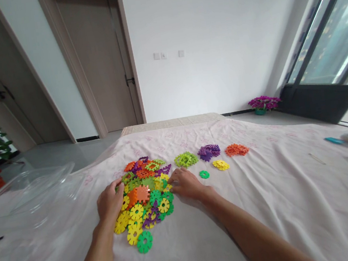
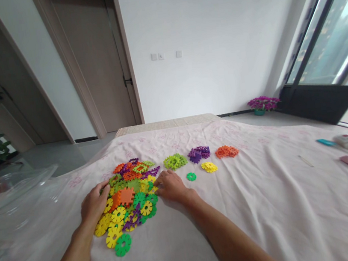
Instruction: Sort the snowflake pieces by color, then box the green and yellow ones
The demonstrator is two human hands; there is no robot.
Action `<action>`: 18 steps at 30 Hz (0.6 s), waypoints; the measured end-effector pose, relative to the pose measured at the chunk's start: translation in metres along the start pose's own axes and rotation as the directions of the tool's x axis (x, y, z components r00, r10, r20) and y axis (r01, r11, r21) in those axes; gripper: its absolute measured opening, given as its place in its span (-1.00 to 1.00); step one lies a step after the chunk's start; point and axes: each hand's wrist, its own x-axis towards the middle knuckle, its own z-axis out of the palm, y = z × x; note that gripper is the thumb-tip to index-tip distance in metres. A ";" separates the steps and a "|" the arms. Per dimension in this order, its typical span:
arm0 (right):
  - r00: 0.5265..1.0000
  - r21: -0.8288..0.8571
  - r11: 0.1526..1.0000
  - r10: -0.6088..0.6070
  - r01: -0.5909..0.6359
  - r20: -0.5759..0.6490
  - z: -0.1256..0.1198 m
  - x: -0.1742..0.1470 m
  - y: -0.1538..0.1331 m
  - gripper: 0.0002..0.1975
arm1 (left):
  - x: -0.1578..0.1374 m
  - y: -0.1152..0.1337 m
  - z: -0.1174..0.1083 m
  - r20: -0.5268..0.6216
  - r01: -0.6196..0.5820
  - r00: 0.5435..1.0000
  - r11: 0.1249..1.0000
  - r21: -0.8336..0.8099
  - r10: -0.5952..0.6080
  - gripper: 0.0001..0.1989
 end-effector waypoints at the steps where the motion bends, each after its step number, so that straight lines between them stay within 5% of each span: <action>1: 1.000 0.010 1.000 0.014 -0.014 0.000 0.001 0.001 0.000 -0.78 | 0.000 0.000 0.000 -0.001 0.002 1.000 1.000 0.001 -0.002 -0.54; 9: 0.975 0.304 0.931 0.220 -0.203 -0.021 0.011 0.004 0.005 -0.81 | 0.002 -0.003 0.002 -0.013 -0.002 1.000 1.000 0.000 0.002 -0.55; 18: 0.912 0.506 0.831 0.365 -0.229 -0.187 -0.004 0.010 0.047 -0.85 | 0.005 -0.008 0.006 -0.014 -0.009 1.000 1.000 0.003 0.009 -0.54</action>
